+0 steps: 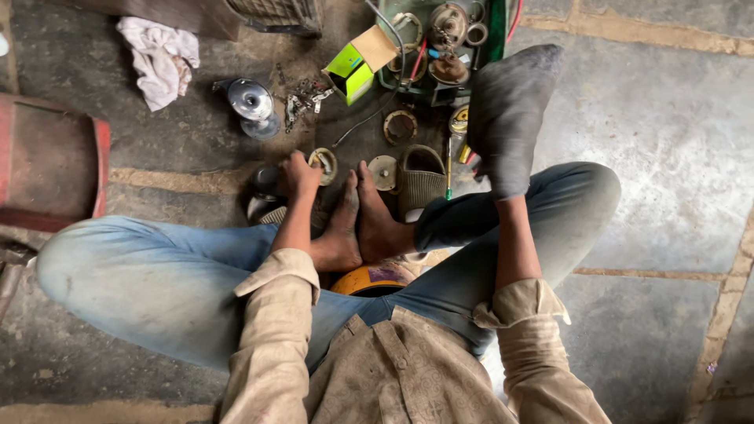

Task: The person sits on the floor and disassembles a cylindrical electrical component, removing a metal cover and internal parts. They wipe the housing with a cloth, then use a screwdriver to adjust internal components before reassembling the cover.

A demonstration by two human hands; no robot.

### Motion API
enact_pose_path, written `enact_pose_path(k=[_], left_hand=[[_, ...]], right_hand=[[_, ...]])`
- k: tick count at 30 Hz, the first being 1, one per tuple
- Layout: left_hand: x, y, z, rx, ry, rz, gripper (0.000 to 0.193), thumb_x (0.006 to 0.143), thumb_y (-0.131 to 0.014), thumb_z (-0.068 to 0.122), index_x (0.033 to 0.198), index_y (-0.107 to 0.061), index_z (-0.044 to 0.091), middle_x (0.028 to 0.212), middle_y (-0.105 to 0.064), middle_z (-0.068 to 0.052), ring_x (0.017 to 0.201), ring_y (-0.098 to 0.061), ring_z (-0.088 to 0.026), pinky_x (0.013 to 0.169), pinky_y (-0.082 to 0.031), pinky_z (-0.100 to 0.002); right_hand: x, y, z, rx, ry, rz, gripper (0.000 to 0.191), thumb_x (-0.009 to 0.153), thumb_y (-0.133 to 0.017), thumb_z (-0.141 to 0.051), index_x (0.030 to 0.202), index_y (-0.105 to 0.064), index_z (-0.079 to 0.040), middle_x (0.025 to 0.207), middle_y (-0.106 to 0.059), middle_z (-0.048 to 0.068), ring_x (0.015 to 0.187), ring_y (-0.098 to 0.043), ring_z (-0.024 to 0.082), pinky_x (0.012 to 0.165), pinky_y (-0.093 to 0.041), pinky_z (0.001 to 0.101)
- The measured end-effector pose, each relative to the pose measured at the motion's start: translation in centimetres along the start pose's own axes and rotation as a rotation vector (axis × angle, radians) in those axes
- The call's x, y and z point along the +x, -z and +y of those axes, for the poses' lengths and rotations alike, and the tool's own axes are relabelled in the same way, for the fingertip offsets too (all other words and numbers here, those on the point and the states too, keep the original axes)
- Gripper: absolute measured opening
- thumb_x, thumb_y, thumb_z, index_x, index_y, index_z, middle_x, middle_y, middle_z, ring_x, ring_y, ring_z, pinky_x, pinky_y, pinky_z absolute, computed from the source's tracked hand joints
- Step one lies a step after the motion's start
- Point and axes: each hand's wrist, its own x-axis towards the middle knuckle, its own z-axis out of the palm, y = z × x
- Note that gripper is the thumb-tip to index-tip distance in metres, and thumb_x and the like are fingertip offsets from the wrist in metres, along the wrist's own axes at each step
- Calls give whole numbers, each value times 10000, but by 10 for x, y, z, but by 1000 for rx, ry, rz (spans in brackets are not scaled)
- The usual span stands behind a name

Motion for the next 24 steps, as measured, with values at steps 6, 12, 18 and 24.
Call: enact_pose_path(k=[6, 12, 18, 24], left_hand=[[29, 32, -1, -271, -42, -4, 457, 847, -816, 307, 1169, -654, 25, 1154, -704, -198, 1072, -699, -371, 905, -545, -467], [18, 123, 33, -1296, -98, -152, 540, 920, -797, 273, 1349, -558, 48, 1324, -653, -127, 1255, -635, -264, 1010, -561, -392], [-43, 211, 39, -1906, -304, -364, 516, 949, -730, 215, 1377, -538, 1, 1347, -626, -167, 1280, -640, -311, 1086, -551, -540], [-71, 211, 17, -2021, -130, -428, 511, 939, -667, 336, 1324, -587, 10, 1249, -656, -197, 1125, -688, -375, 949, -594, -556]], right_hand=[[-18, -48, -18, 55, 102, -667, 228, 950, -632, -265, 1124, -681, -125, 1074, -711, 57, 1007, -671, 210, 883, -524, 361], [-18, -11, -29, 339, 785, -549, 254, 955, -615, -288, 1154, -688, -148, 1149, -718, 44, 1089, -672, 198, 970, -531, 370], [-5, 51, -15, 798, 307, -656, 359, 895, -675, -256, 1216, -694, -95, 1109, -765, 164, 1020, -742, 290, 884, -607, 416], [-9, 100, -61, 88, 563, -236, 641, 700, -740, -336, 1311, -641, -171, 1088, -725, 112, 1045, -677, 353, 803, -542, 531]])
